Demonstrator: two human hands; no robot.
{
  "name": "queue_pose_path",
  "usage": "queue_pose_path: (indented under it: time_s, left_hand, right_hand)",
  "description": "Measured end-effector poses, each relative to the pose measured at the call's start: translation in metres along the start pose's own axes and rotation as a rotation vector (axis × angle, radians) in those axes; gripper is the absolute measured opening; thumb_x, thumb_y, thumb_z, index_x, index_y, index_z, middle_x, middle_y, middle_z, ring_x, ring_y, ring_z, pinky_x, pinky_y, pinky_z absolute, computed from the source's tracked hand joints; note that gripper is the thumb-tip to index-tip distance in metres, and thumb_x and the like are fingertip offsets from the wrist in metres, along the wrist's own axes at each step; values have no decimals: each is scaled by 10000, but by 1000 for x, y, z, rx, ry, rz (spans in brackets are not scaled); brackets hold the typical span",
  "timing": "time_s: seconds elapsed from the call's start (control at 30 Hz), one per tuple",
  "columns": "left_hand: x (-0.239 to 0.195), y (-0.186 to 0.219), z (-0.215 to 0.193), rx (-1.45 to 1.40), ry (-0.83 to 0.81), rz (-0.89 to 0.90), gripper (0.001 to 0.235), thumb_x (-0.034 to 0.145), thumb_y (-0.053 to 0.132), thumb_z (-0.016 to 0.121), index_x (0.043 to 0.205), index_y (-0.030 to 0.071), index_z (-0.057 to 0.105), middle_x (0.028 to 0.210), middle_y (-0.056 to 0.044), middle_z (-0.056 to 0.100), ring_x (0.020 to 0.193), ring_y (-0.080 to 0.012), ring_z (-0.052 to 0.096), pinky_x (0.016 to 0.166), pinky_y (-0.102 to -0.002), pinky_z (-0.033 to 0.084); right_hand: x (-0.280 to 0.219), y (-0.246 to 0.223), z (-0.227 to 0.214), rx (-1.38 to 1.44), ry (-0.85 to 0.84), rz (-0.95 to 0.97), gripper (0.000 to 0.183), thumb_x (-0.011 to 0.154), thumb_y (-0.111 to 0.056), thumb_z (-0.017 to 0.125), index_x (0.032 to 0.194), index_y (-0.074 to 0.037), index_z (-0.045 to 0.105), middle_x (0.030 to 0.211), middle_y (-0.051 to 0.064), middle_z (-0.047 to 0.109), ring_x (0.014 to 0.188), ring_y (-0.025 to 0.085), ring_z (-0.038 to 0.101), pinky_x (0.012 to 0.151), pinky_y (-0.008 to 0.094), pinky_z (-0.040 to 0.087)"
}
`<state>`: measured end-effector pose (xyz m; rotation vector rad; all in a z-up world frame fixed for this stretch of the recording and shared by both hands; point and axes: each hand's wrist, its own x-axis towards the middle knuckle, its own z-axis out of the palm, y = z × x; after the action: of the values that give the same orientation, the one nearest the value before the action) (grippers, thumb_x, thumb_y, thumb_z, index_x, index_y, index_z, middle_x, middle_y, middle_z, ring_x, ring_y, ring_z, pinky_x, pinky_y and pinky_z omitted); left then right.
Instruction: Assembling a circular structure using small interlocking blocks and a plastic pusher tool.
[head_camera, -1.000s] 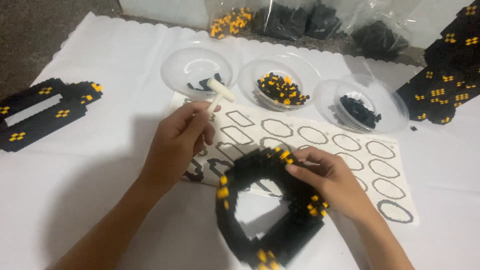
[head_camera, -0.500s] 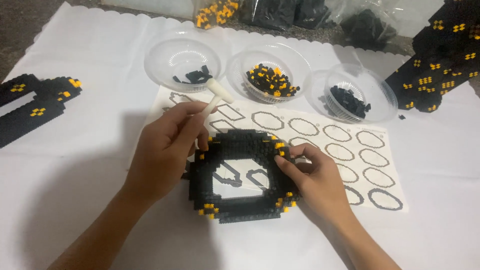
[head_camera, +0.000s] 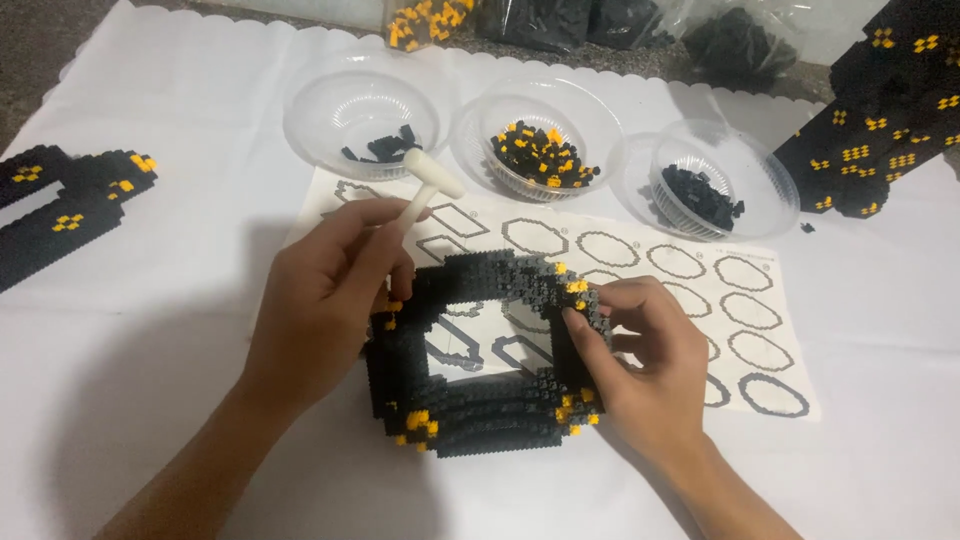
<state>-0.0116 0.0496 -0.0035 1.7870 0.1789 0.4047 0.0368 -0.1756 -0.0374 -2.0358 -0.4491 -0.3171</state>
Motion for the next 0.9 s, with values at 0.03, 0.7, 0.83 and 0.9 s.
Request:
queue_pose_path:
  time_s: [0.03,0.7,0.83,0.9]
  left_hand:
    - [0,0,0,0,0,-1,225,944,199,476,1019,85,655,578,-24,558,568,-101,501,585,-233,458]
    - [11,-17,-2,-285,4,-151,301,867,193,601,1128,59,664,623,-10,573,459,-63,379,411,-196,317]
    - [12,-19,2,-296,-19,-176,410,771,190,661,1148,43,597,870,-112,742,804,-202,721,739,-299,616]
    - [11,-9,3,-345,-16,-352,369,781,165,672,1137,75,644,848,-70,711,784,-147,631,710,-259,505]
  right_hand:
    - [0,1,0,0,-1,1,114,809,-120,689,857,-91,590,807,7,565,751,96,536,566,208,431]
    - [10,22,3,231,52,77,145,861,-29,641,931,-50,515,848,56,523,724,154,586,548,234,563]
    - [14,17,2,304,143,169,145,855,-38,651,922,-60,524,873,67,567,730,152,587,588,237,552]
    - [14,12,3,425,238,239,146,855,-27,648,917,-59,519,876,81,590,760,164,598,633,268,561]
